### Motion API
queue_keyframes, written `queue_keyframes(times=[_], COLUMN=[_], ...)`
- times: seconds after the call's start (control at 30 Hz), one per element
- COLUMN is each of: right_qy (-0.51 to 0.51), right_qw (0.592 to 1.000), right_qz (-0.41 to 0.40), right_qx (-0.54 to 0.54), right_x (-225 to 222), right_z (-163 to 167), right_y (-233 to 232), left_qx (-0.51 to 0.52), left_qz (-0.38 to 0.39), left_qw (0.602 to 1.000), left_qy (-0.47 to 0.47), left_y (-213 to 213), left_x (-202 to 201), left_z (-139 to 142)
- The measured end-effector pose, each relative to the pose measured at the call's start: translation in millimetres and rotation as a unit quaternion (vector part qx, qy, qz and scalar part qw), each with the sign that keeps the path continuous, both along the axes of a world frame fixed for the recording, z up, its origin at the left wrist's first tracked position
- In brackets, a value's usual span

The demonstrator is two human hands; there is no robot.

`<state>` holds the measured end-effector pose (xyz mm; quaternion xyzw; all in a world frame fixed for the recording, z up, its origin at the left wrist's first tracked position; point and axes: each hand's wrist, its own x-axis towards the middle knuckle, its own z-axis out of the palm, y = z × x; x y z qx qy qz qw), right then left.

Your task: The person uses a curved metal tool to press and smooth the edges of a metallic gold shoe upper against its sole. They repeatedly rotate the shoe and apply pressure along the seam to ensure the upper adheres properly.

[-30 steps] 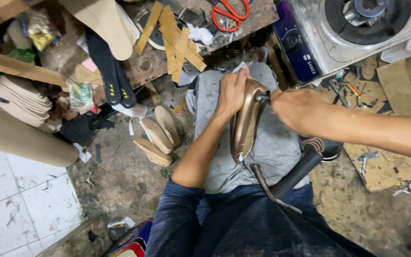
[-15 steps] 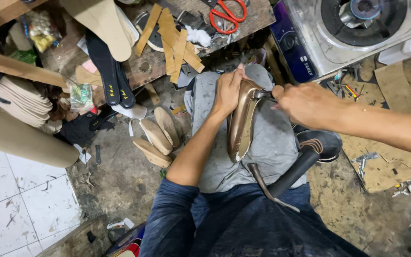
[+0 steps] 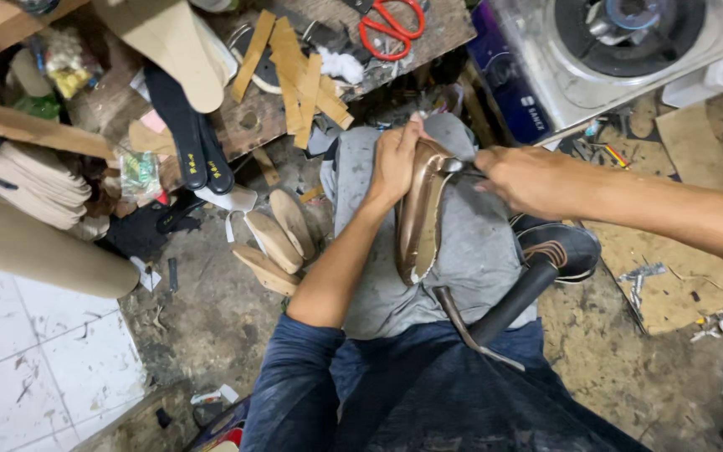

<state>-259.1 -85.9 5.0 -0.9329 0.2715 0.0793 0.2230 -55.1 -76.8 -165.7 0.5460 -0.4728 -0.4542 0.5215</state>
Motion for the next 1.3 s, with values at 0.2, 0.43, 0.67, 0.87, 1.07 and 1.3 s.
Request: queue_keyframes(times=[0.2,0.43,0.67,0.87,1.07,1.3], right_qy=[0.16,0.137,-0.065,-0.073,-0.142,-0.021], right_qw=[0.967,0.983,0.979,0.953,0.984,0.992], right_qz=[-0.133,-0.098,-0.081,-0.012,-0.019,-0.095], right_qx=[0.15,0.075,-0.174,-0.294,-0.109,-0.084], right_x=[8,22,26,46,49,59], right_z=[15,-27,33,63,64,49], right_y=[1,3,64,95,96,103], left_qx=[0.005,-0.02,-0.111,-0.213,-0.215,-0.216], left_qz=[-0.025,-0.008,-0.041,-0.051,0.032,0.073], left_qw=[1.0,0.999,0.983,0.956,0.957,0.955], left_qy=[0.014,0.028,0.14,0.195,0.19,0.189], left_y=[0,0,4,30,55,57], left_x=[1,4,36,66,68,71], left_z=[5,5,66,108,104,97])
